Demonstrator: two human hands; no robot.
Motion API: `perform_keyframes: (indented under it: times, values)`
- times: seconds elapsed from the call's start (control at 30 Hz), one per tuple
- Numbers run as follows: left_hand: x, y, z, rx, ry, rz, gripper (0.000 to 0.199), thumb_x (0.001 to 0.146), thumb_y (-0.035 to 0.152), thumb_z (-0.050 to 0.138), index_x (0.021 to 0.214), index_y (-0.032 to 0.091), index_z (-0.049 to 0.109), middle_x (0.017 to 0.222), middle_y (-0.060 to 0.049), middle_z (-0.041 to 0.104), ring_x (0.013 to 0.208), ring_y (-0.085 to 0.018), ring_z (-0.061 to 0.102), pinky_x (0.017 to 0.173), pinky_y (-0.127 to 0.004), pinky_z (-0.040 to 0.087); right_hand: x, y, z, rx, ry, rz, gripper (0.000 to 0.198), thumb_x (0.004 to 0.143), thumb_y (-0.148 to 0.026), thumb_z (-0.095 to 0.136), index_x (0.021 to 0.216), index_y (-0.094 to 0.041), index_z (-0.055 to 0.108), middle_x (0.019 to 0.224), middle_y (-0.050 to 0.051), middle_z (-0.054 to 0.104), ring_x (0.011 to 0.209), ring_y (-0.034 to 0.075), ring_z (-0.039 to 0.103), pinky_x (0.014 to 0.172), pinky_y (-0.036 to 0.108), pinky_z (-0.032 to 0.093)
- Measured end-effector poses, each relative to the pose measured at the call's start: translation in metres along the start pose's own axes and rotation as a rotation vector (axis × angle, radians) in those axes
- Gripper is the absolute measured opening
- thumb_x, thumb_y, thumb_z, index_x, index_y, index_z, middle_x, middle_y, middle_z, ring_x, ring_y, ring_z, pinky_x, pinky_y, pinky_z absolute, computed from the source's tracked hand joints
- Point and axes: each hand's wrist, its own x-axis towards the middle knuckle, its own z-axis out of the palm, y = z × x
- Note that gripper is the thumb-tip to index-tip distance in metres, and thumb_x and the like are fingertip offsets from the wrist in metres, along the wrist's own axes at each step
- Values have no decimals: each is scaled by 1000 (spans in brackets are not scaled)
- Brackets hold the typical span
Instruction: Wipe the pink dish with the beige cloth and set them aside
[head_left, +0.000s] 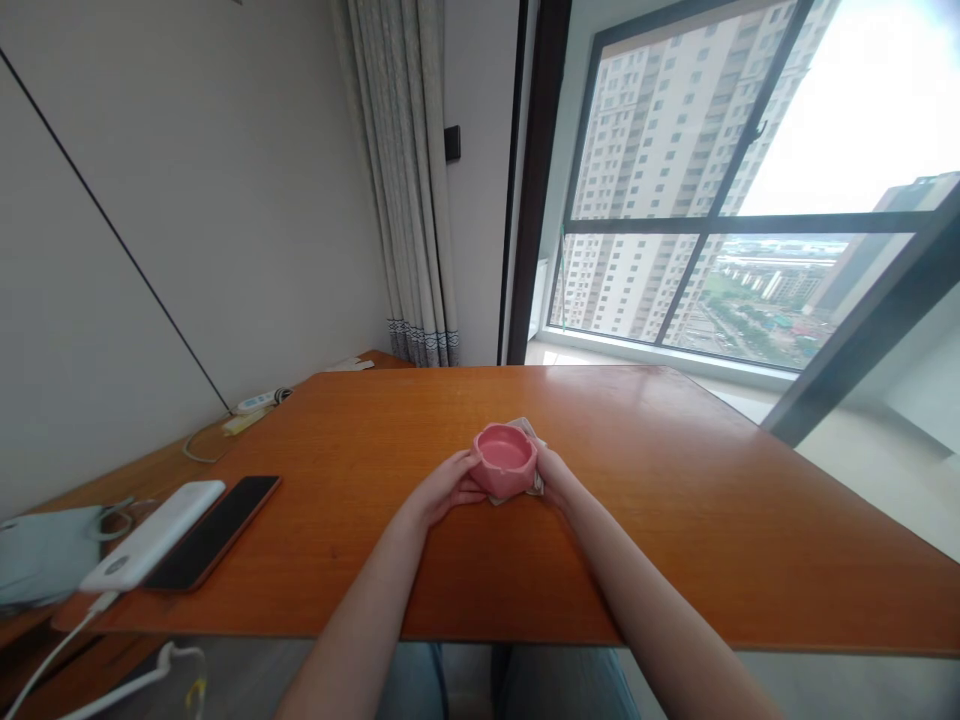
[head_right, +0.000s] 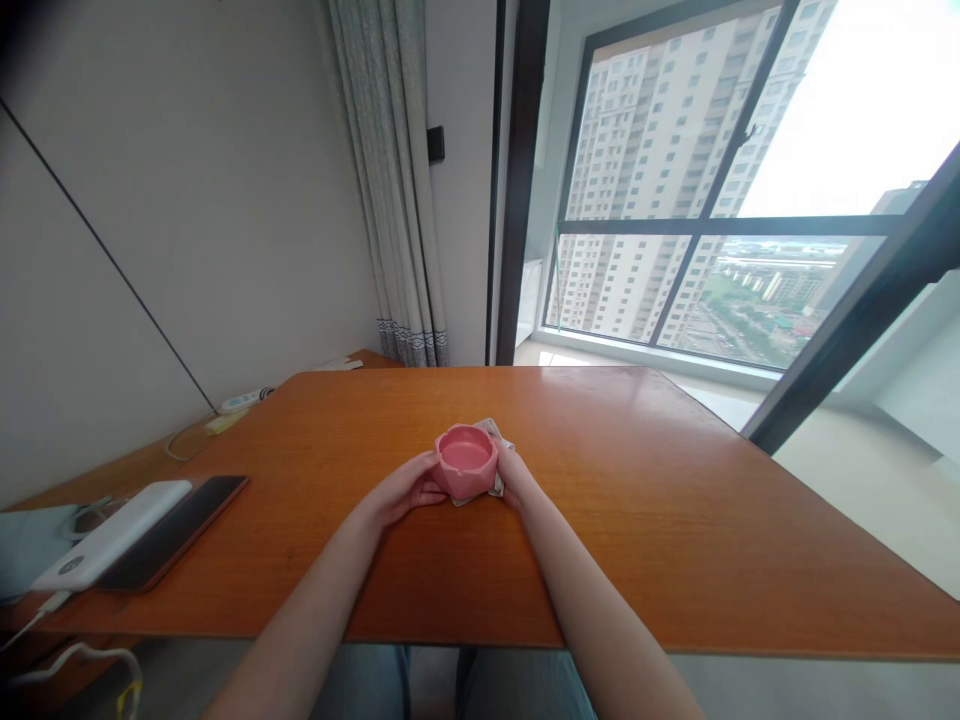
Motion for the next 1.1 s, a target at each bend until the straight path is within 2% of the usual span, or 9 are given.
perform_keyframes:
  times: [0.1, 0.27, 0.4, 0.5, 0.63, 0.73, 0.8, 1.0, 1.1]
  values:
    - [0, 0, -2, 15, 27, -29, 42, 75, 52, 61, 99, 18, 58, 86, -8, 67, 69, -16, 64, 70, -29, 49, 2, 2, -2, -30, -7, -8, 12, 80, -24, 59, 85, -15, 66, 78, 7, 72, 70, 16, 68, 64, 22, 56]
    - [6, -4, 3, -70, 150, 52, 43, 73, 47, 65, 102, 17, 55, 87, -7, 65, 68, -15, 63, 70, -29, 51, 8, 9, -2, 59, 59, 31, 15, 84, -26, 53, 88, -17, 64, 74, 4, 72, 66, 15, 68, 61, 23, 56]
    - [6, -5, 13, -166, 256, 148, 63, 68, 39, 73, 121, 24, 43, 110, -9, 59, 87, -18, 63, 76, -32, 52, 7, 14, 5, 129, 86, 43, 14, 85, -23, 51, 89, -18, 63, 74, 3, 73, 66, 15, 69, 62, 25, 56]
    - [5, -5, 15, -120, 239, 206, 71, 63, 36, 77, 124, 30, 42, 124, -9, 53, 101, -22, 58, 79, -35, 52, 4, 14, 8, 129, 77, 32, 13, 83, -22, 54, 91, -18, 63, 75, 4, 73, 69, 17, 69, 64, 26, 57]
    - [8, -4, 7, -94, 212, 174, 55, 73, 58, 60, 114, 23, 50, 110, -10, 60, 94, -21, 60, 77, -34, 51, 5, 11, 5, 94, 101, 19, 10, 82, -23, 55, 85, -17, 63, 70, 3, 72, 64, 16, 68, 60, 25, 56]
    - [9, -3, 1, -48, 215, 89, 54, 76, 61, 53, 113, 22, 49, 98, -8, 63, 79, -17, 63, 74, -33, 51, 6, 10, 1, 44, 45, 42, 11, 81, -22, 54, 82, -17, 64, 72, 4, 72, 63, 16, 68, 60, 23, 55]
    - [4, 0, -1, -30, 167, 34, 54, 76, 58, 55, 117, 24, 48, 100, -8, 63, 76, -16, 63, 73, -32, 51, 4, 9, 1, 27, 2, 49, 14, 81, -22, 52, 81, -15, 65, 74, 5, 72, 65, 16, 67, 61, 23, 55]
    - [-14, 7, 7, -107, -216, 29, 54, 76, 35, 66, 125, 26, 47, 118, -11, 57, 96, -22, 61, 81, -37, 51, -3, 3, 2, -20, -43, 26, 11, 76, -25, 60, 76, -16, 66, 70, 5, 71, 65, 17, 66, 61, 24, 55]
    - [-10, 5, 10, -158, -202, 79, 51, 74, 29, 68, 122, 24, 50, 119, -12, 56, 96, -22, 61, 84, -38, 50, -1, 2, 2, 35, 35, -6, 12, 78, -22, 56, 77, -16, 66, 74, 5, 72, 68, 16, 67, 64, 24, 55]
